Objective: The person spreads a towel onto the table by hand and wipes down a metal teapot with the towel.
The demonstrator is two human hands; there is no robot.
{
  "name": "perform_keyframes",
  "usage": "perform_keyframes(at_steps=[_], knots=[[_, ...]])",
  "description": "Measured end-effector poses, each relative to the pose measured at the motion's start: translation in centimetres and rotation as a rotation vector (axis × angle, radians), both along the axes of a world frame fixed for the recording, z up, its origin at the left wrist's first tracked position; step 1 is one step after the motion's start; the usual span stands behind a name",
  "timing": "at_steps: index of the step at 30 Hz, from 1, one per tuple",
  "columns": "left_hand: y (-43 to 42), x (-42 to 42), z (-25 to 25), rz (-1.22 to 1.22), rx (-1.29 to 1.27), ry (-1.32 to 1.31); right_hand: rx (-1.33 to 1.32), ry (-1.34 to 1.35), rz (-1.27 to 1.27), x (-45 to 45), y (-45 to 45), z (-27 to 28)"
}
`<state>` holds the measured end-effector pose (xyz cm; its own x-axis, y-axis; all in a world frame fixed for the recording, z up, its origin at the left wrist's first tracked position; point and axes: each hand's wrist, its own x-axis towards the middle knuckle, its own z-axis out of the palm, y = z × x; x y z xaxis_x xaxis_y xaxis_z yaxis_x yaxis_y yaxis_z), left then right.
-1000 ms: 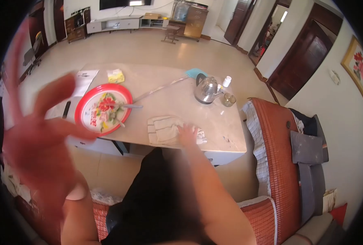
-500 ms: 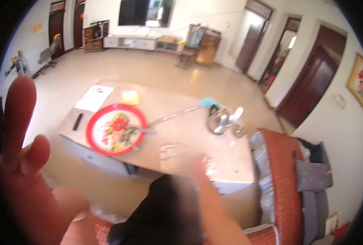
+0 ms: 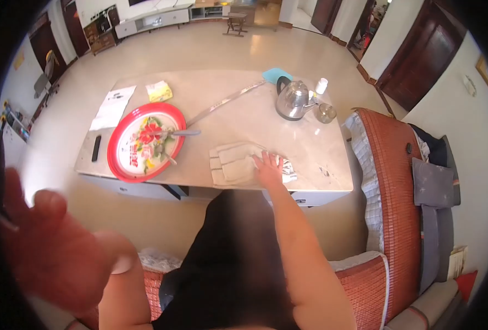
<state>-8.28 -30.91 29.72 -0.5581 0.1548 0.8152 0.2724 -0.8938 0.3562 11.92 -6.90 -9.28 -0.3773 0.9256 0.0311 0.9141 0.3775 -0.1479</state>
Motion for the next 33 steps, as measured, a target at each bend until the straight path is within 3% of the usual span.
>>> perform_keyframes(at_steps=[2, 4, 5, 6, 7, 9, 10, 13, 22, 25, 28, 33], knots=[[0.9, -0.2, -1.4, 0.043, -0.092, 0.023, 0.026, 0.028, 0.024, 0.2, 0.3, -0.1], [4.8, -1.5, -6.6, -0.041, -0.413, 0.245, 0.031, 0.068, 0.038, 0.6, -0.1, 0.1], [8.0, -1.6, -10.8, -0.218, -0.605, 0.359, 0.063, 0.075, 0.034, 0.7, -0.2, 0.1], [11.4, -0.8, -16.5, -0.244, -0.795, 0.42, 0.095, 0.082, 0.031, 0.7, -0.1, 0.2], [13.8, 0.7, -21.2, -0.207, -0.983, 0.498, 0.122, 0.082, 0.031, 0.6, -0.3, 0.0], [18.5, 1.0, -34.7, -0.04, -1.135, 0.817, 0.212, 0.098, 0.039, 0.7, -0.4, -0.7], [19.7, 1.6, -38.7, 0.075, -1.204, 0.948, 0.264, 0.101, 0.044, 0.8, -0.1, -0.9], [21.3, 3.9, -41.1, 0.443, -1.097, 1.178, 0.307, 0.147, 0.054, 1.4, 1.2, -0.7], [35.0, 6.3, -41.3, 0.249, -0.93, 1.219, 0.301, 0.118, -0.09, 5.2, 11.7, -0.5], [37.6, 7.8, -40.5, 0.3, -1.04, 1.318, 0.25, 0.113, -0.126, 6.3, 14.5, -0.3], [38.2, 8.3, -41.5, 0.359, -1.026, 1.208, 0.179, 0.13, -0.167, 6.1, 14.6, -0.1], [34.3, 8.0, -40.4, 0.277, -1.147, 1.278, 0.227, 0.052, -0.201, 5.0, 11.7, -0.8]])
